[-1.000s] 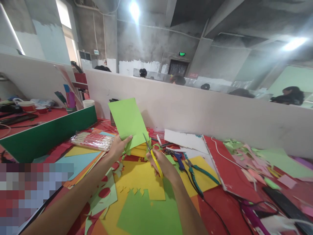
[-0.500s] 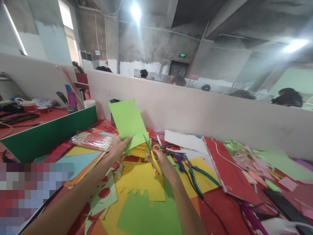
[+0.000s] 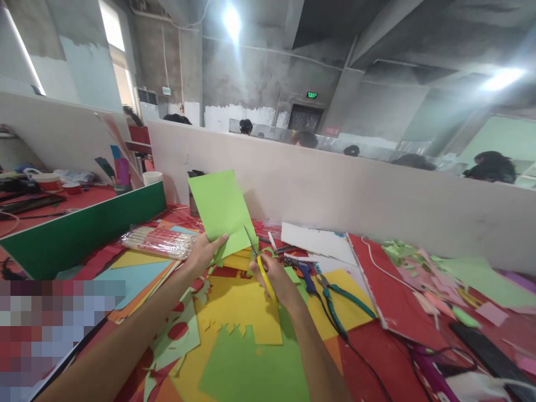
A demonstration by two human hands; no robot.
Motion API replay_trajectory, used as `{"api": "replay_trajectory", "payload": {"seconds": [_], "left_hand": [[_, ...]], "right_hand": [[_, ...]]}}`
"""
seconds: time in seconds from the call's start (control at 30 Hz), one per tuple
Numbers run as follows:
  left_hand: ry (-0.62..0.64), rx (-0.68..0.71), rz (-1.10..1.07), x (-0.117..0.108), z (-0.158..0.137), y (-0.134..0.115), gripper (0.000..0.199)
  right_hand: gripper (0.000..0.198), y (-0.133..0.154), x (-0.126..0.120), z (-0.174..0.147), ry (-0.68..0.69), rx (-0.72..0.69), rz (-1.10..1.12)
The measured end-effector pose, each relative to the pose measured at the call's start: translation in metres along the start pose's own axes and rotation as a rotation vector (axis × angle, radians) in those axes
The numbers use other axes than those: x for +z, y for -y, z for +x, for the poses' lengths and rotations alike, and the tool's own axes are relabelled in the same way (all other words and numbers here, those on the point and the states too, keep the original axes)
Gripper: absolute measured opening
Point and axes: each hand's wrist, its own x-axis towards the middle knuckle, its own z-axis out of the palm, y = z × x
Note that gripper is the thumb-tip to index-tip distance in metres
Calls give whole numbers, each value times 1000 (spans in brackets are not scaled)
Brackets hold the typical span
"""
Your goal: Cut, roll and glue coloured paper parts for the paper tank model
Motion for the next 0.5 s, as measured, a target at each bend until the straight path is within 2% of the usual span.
{"api": "replay_trajectory", "payload": {"seconds": [0.37,0.5], "left_hand": [[-10,27,-21,0,1,0,48],[-5,6,25,1,-2,-5,43]], "right_hand": [[41,7,2,0,-36,-35,-5],[45,6,2,0,-57,2,-28]]}}
